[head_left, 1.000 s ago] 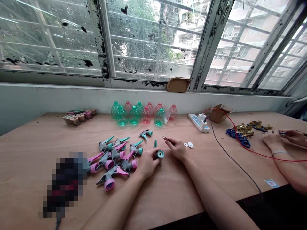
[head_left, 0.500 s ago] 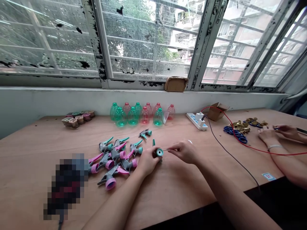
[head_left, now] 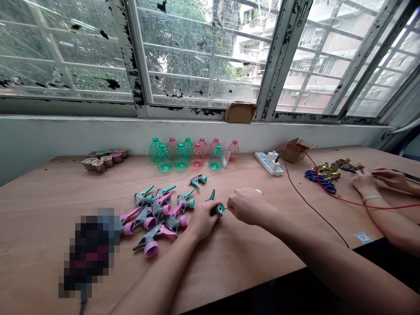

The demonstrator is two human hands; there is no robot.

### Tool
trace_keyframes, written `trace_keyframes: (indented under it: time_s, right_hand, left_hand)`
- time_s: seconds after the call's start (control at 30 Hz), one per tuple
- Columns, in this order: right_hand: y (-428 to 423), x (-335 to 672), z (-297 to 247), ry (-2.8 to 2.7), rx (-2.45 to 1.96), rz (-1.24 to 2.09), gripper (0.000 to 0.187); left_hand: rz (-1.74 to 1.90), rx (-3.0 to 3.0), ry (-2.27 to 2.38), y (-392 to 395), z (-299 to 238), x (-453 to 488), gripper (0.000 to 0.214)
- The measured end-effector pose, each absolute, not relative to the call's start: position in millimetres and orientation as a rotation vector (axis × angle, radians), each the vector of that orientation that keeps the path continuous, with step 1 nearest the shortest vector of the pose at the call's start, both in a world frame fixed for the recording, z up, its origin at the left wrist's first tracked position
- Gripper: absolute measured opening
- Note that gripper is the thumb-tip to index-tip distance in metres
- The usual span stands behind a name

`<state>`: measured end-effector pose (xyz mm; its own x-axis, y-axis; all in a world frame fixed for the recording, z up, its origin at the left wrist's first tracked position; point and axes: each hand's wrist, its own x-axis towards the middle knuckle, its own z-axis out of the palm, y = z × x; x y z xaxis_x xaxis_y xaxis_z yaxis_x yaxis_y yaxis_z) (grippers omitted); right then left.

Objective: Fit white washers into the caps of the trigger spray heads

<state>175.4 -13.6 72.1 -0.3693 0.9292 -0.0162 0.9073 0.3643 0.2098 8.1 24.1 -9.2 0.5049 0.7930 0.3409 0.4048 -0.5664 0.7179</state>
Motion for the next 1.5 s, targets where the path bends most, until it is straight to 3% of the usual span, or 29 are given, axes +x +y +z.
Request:
trace_keyframes:
  time_s: [0.73, 0.8, 1.07, 1.3, 1.5]
  right_hand:
    - [-1.8, 215.2, 8.9, 3.138, 1.814, -0.469, 0.025]
    - [-3.8, 214.3, 10.1, 3.119, 1.847, -0.411, 0.025]
    - [-19.5, 188.9, 34.4, 2.712, 1.75, 0.345, 0.029]
    - [-22.0, 180.8, 48.7, 2.528, 1.689, 0.31, 0.03]
    - [-11.3, 198.3, 50.7, 2.719, 1.571, 0.203, 0.032]
  left_hand:
    - [0.88, 2.188, 0.928, 25.0, -6.6, 4.4, 0.038]
    - [0.899, 2.162, 0.938, 24.8, -7.2, 4.3, 0.038]
    - [0.94, 2.166, 0.983, 27.3, -9.6, 4.5, 0.041]
    - [0.875, 2.257, 0.909, 26.5, -13.6, 4.2, 0.047]
    - [0.812, 2.285, 0.816, 22.6, -9.4, 0.3, 0.048]
